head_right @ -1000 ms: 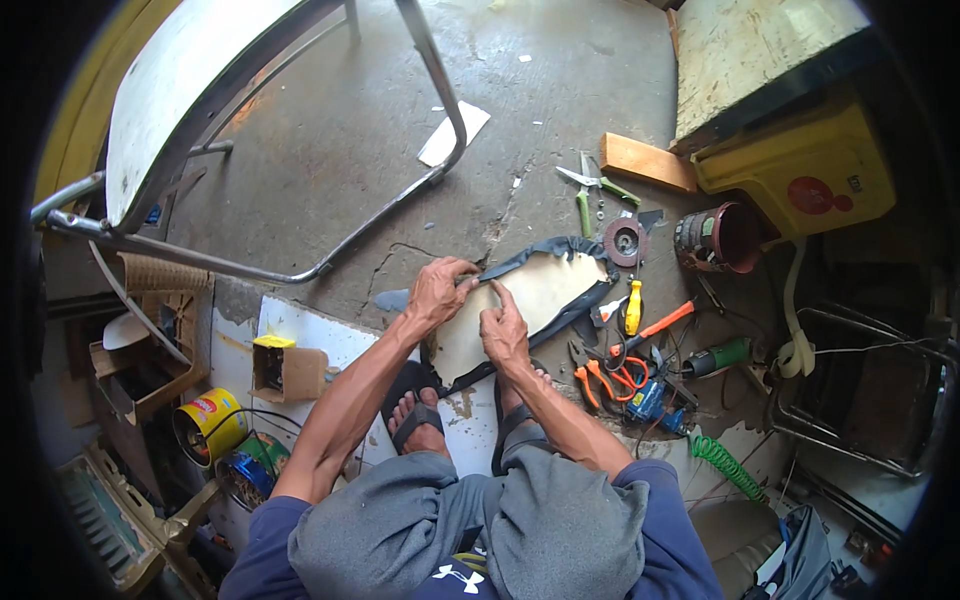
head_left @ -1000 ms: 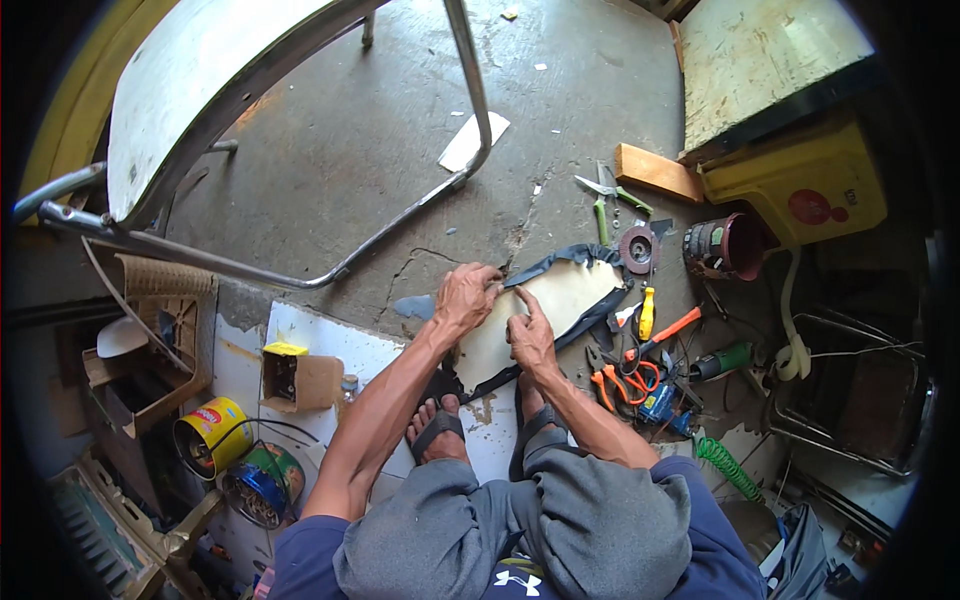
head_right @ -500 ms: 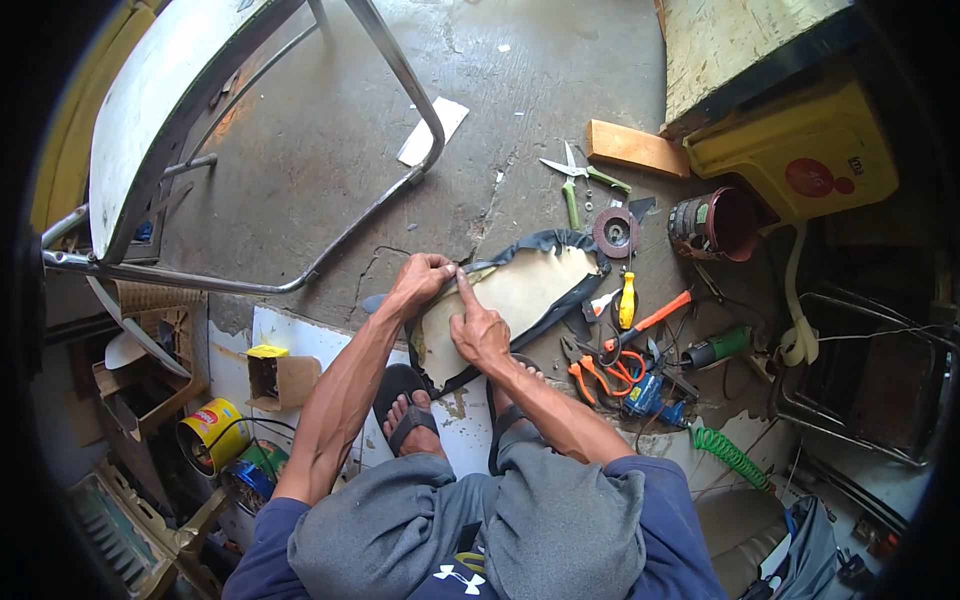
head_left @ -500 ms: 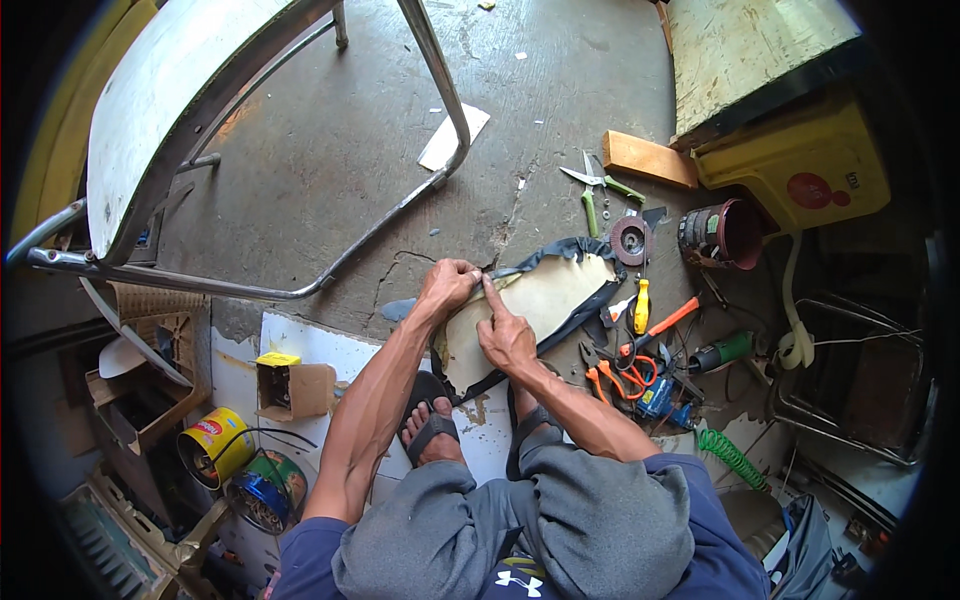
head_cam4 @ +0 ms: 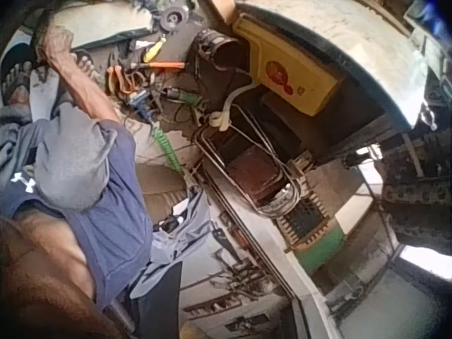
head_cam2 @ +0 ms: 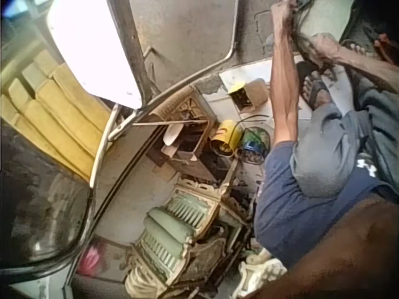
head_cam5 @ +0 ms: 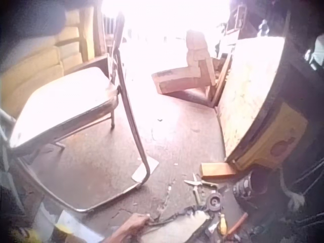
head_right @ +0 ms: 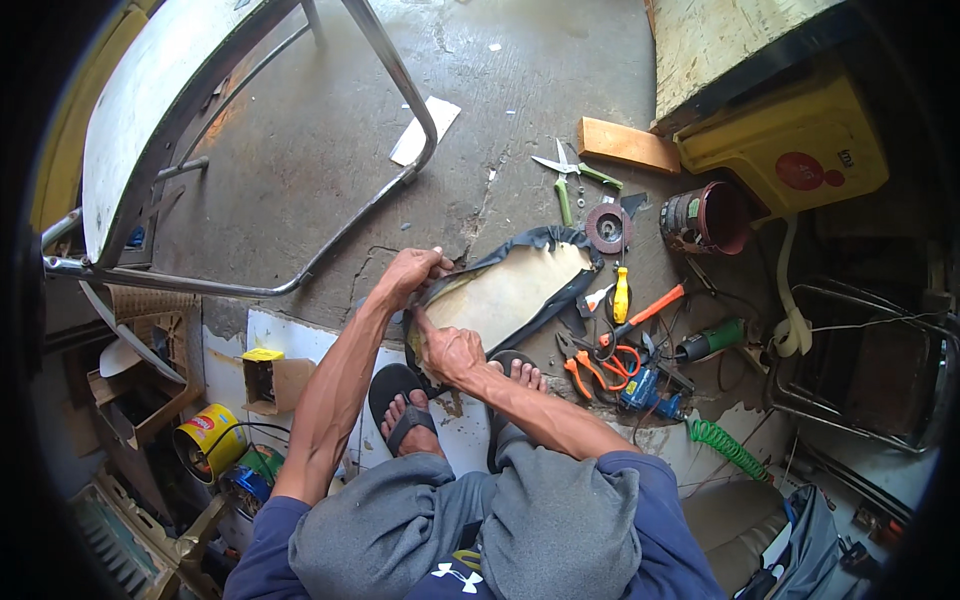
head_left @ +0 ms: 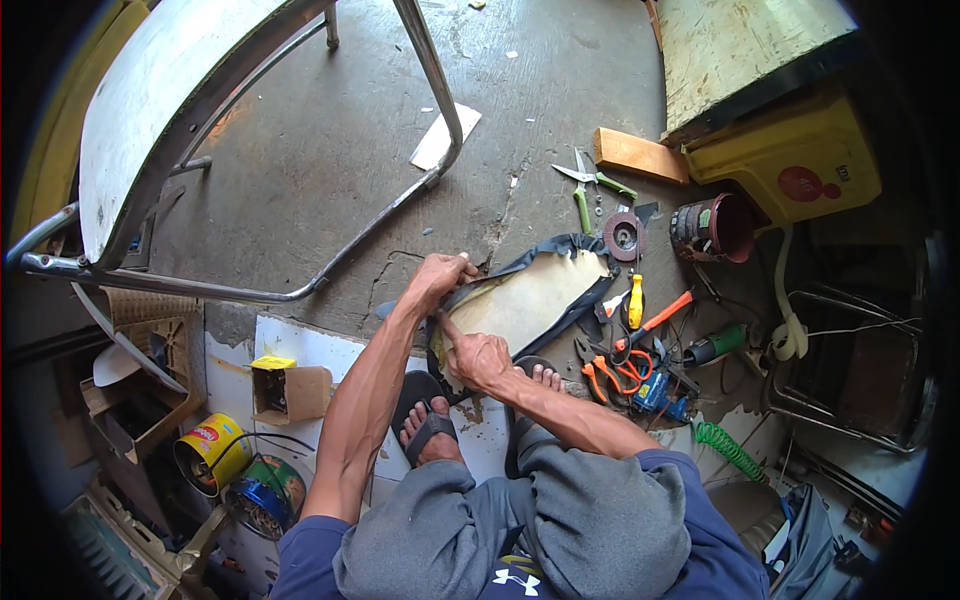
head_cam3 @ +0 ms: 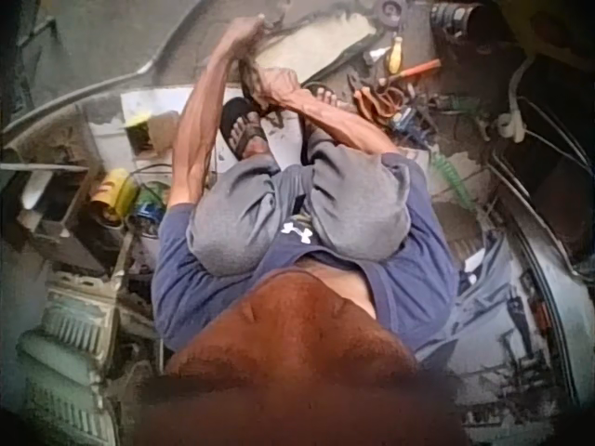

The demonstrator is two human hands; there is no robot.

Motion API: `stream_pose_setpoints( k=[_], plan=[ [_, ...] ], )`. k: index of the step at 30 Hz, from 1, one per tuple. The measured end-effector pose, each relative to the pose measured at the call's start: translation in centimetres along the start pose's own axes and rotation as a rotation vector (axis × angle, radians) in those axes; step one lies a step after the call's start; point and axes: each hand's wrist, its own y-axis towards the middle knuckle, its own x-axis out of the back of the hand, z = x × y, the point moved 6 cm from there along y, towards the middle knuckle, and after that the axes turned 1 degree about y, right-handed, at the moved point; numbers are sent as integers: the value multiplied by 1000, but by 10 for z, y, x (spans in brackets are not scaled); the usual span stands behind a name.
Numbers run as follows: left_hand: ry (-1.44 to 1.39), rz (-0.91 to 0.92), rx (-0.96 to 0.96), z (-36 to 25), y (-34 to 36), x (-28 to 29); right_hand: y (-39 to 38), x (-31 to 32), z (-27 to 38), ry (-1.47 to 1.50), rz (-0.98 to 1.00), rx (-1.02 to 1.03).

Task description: The person unscrews the padded back from a metal chair frame using a screwdriver, then removes the staples and old vinyl covering from the foam and wooden backing by hand and with a tool.

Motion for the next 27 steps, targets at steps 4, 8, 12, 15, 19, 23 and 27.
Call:
stream_pose_setpoints(
  k=[4, 8, 12, 15, 19, 23, 27],
  plan=[
    [-278, -93, -185, 3, -22, 21, -23, 17, 22, 227, -52, 422],
    [2, -417, -271, 36, -69, 49, -39, 34, -19, 155, -113, 203],
    [160, -601, -192, 80, -117, 31, -38, 38, -64, 11, -263, -73],
    [225, -686, -150, 93, -132, 14, -30, 21, -66, -93, -183, -65],
    [244, -679, -111, 92, -133, 12, -25, -1, -42, -188, -37, 109],
    [234, -643, -114, 87, -140, 16, -34, -7, -25, -232, 43, 225],
    [249, -581, -117, 86, -146, 12, -44, -8, -20, -268, 94, 287]
  ],
)
